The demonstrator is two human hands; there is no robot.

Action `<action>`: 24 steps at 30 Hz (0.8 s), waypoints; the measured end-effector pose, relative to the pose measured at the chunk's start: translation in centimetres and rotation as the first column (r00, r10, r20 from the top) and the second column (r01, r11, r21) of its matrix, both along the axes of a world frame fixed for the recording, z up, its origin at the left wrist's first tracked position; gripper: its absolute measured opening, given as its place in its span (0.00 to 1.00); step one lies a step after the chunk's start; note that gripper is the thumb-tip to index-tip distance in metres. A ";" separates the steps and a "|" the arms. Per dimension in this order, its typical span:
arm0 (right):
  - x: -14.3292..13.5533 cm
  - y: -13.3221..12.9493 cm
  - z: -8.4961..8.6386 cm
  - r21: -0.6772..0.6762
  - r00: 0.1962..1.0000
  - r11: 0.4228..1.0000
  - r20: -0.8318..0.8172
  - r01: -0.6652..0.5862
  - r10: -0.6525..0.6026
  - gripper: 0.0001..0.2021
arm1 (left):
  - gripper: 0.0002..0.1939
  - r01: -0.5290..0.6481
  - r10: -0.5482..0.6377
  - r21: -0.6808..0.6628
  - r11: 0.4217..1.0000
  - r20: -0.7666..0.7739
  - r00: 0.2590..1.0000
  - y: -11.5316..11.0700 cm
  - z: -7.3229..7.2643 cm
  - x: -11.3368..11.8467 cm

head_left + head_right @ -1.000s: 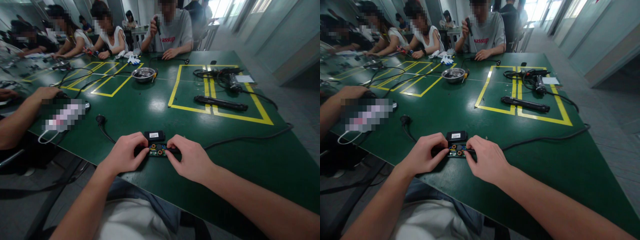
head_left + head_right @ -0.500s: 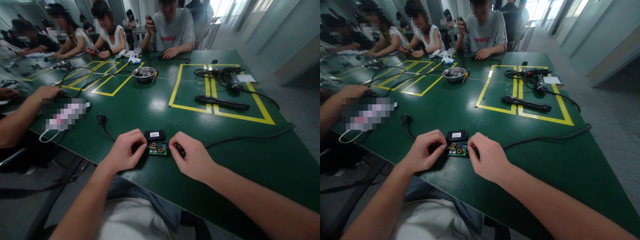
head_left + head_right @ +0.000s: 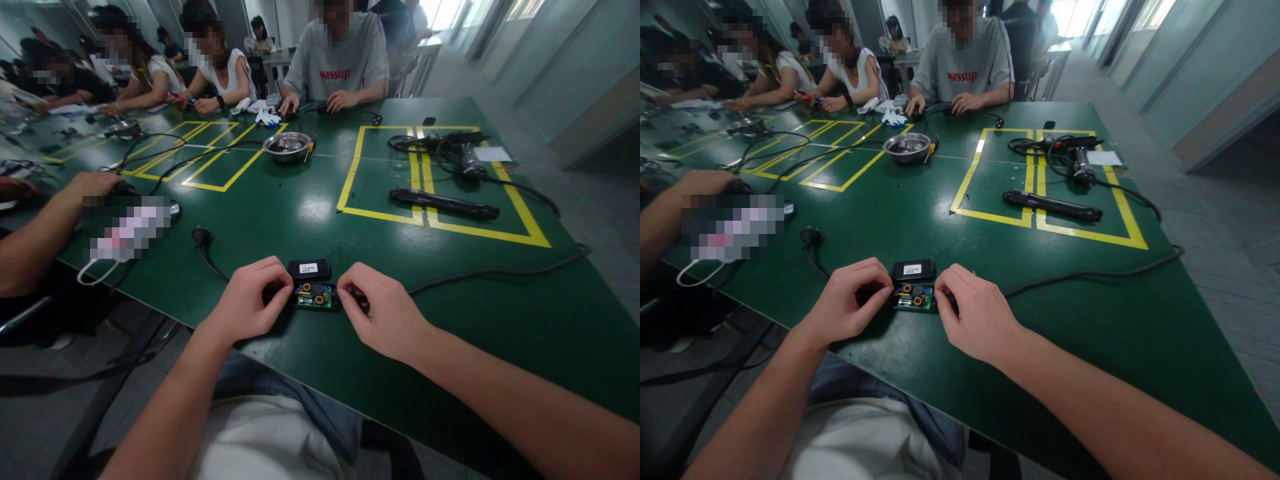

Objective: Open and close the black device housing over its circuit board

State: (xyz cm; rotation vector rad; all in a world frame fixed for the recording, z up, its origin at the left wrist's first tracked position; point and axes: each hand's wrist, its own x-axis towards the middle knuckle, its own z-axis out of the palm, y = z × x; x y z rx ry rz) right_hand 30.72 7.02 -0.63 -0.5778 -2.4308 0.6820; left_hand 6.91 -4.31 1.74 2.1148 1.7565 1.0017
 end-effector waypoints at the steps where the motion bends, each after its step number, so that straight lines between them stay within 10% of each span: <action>1: 0.0 0.0 0.0 -0.002 1.000 1.000 0.007 0.001 -0.001 0.06 | 0.09 0.000 0.000 -0.008 1.000 0.001 1.000 0.0 0.0 0.0; 24: -0.1 -0.2 0.3 0.022 0.999 0.999 0.029 0.045 -0.045 0.12 | 0.10 -0.251 0.252 -0.030 0.968 0.052 0.966 1.1 -1.4 -0.6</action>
